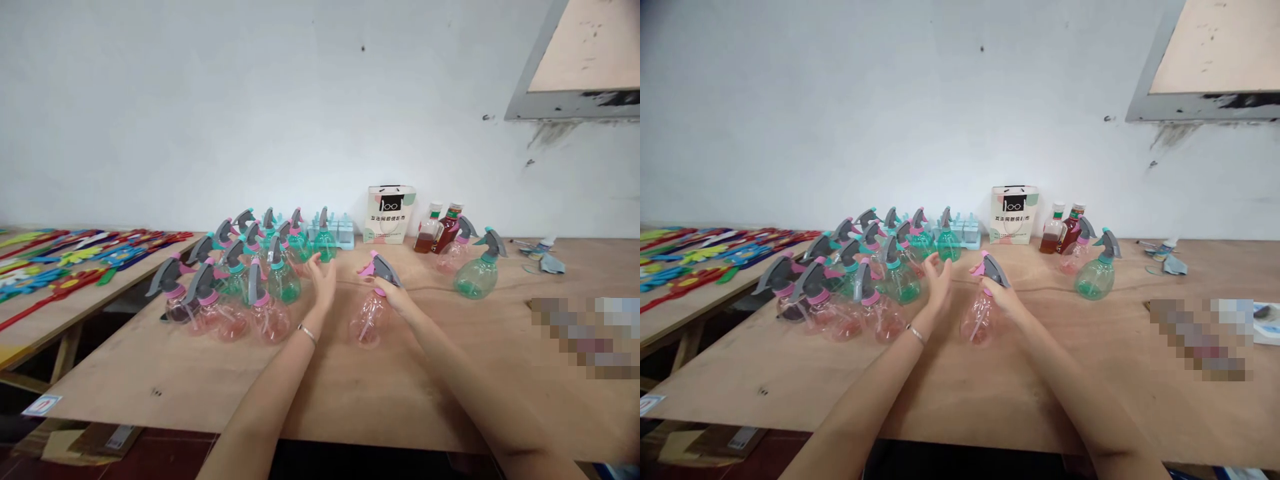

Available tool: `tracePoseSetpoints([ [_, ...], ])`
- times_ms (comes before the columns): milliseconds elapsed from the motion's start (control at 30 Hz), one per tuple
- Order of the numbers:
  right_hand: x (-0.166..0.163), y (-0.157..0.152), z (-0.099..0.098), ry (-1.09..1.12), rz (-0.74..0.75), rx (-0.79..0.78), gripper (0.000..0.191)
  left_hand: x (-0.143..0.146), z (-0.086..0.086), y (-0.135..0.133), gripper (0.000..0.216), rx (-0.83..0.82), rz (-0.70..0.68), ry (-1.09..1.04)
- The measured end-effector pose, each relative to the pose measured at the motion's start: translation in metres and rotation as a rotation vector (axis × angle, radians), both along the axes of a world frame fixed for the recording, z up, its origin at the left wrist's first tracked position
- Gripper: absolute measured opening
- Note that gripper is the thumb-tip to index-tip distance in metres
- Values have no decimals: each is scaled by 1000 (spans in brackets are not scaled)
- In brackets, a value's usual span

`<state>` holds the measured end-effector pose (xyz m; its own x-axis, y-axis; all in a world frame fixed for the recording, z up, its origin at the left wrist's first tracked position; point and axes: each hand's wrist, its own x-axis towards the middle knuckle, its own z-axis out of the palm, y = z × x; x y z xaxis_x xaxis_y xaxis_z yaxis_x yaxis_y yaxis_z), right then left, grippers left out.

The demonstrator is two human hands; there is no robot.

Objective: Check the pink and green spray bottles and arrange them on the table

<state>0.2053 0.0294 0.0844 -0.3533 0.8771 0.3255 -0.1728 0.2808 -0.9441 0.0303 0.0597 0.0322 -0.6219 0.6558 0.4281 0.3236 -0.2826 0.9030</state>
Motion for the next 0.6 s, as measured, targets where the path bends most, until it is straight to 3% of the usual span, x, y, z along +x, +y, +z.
tracePoseSetpoints([
  [67,3,-2,7,38,18,-2,22,-7,16,39,53,-121,107,19],
  [167,8,-10,20,75,90,-11,28,-15,35,88,71,-144,138,36],
  [300,16,-21,36,85,189,-66,30,-26,44,123,85,-131,136,123],
  [433,19,-25,41,79,216,-81,27,-31,39,127,72,-192,97,270],
  [600,16,-27,43,119,206,-140,27,-12,23,86,53,-226,98,322],
])
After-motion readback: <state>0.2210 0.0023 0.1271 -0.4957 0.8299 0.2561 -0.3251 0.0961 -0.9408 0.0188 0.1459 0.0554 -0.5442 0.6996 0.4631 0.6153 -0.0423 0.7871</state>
